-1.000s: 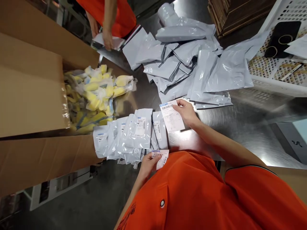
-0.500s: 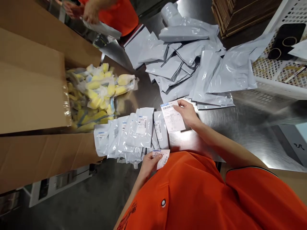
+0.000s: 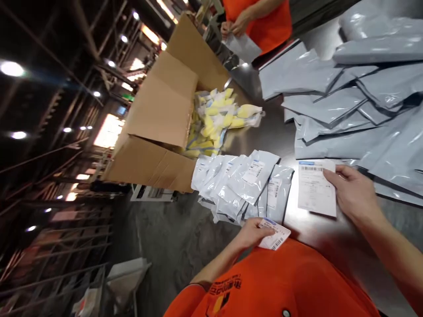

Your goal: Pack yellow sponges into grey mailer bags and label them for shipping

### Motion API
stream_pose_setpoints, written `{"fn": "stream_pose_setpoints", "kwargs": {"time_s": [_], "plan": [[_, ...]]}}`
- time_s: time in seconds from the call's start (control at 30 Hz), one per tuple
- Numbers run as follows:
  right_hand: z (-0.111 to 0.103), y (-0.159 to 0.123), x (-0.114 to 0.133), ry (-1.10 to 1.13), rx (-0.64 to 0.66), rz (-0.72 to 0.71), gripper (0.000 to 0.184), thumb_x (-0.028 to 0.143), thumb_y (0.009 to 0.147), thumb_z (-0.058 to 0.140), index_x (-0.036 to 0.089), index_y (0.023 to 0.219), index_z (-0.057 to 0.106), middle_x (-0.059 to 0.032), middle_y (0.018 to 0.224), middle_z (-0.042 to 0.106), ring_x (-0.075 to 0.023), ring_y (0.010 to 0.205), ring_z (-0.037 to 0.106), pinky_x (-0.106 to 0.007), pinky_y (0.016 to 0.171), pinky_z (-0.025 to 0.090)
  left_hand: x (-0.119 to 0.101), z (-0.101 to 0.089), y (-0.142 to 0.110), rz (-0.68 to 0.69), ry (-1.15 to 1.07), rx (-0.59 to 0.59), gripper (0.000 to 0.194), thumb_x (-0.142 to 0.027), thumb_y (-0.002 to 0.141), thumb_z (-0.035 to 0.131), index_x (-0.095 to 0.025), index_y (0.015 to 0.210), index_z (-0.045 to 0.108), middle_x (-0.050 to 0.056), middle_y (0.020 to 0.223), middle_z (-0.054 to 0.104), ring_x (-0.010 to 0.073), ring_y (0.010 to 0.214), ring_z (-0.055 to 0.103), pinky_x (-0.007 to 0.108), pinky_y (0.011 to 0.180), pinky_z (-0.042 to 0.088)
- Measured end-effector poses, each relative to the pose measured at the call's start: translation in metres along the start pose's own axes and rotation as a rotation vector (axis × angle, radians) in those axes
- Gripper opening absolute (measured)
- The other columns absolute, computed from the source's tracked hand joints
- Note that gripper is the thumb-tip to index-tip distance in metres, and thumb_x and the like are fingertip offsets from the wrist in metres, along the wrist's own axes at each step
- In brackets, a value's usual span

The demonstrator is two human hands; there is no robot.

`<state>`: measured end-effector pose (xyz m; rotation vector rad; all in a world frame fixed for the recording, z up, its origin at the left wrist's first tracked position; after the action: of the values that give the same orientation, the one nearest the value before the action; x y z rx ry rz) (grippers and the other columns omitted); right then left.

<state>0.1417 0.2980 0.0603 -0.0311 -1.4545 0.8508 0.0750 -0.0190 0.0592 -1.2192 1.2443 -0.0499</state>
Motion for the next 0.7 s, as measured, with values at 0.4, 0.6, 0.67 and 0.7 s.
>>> {"fn": "stream_pose_setpoints", "kwargs": {"time_s": [0.4,0.6,0.67,0.7], "plan": [[0.013,0.006,-0.019,0.027,0.014,0.046,0.029,0.032,0.052,0.082,0.025,0.079,0.072,-0.004,0.084,0.069,-0.0137,0.063,0.062,-0.023,0.051,0.051,0.005,-0.002,0.001,-0.018,-0.023,0.051,0.043,-0.048,0.056,0.079,-0.012,0.078,0.075,0.007,0.076,0.069,0.018,0.066,0.058,0.036,0.073,0.05],[0.021,0.005,-0.022,0.101,0.039,0.075,0.033,0.03,0.051,0.083,0.021,0.081,0.07,-0.0013,0.081,0.069,-0.0117,0.063,0.062,-0.016,0.051,0.053,0.01,-0.004,0.004,-0.042,-0.029,0.064,0.045,-0.046,0.058,0.078,-0.009,0.086,0.077,0.006,0.077,0.07,0.0169,0.069,0.059,0.032,0.071,0.048],[0.023,0.005,-0.022,0.096,0.058,0.061,0.032,0.031,0.053,0.083,0.022,0.081,0.07,-0.0012,0.081,0.069,-0.0119,0.064,0.062,-0.017,0.052,0.053,0.011,-0.005,0.005,-0.039,-0.037,0.061,0.044,-0.044,0.059,0.077,-0.009,0.085,0.076,0.006,0.076,0.069,0.0161,0.067,0.058,0.031,0.069,0.046],[0.024,0.005,-0.023,0.083,0.071,0.053,0.032,0.032,0.054,0.083,0.022,0.082,0.07,-0.0012,0.081,0.069,-0.0122,0.063,0.062,-0.017,0.052,0.052,0.011,-0.005,0.005,-0.035,-0.043,0.06,0.043,-0.044,0.059,0.077,-0.009,0.085,0.076,0.005,0.076,0.069,0.0158,0.067,0.057,0.031,0.068,0.046]]}}
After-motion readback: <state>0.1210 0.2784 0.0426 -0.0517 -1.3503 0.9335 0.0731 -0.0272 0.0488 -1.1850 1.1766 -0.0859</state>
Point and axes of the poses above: each hand's wrist, its own y-axis towards the middle knuckle, its own z-axis out of the palm, x = y × z, the point moved 10 cm from there along y, towards the middle knuckle
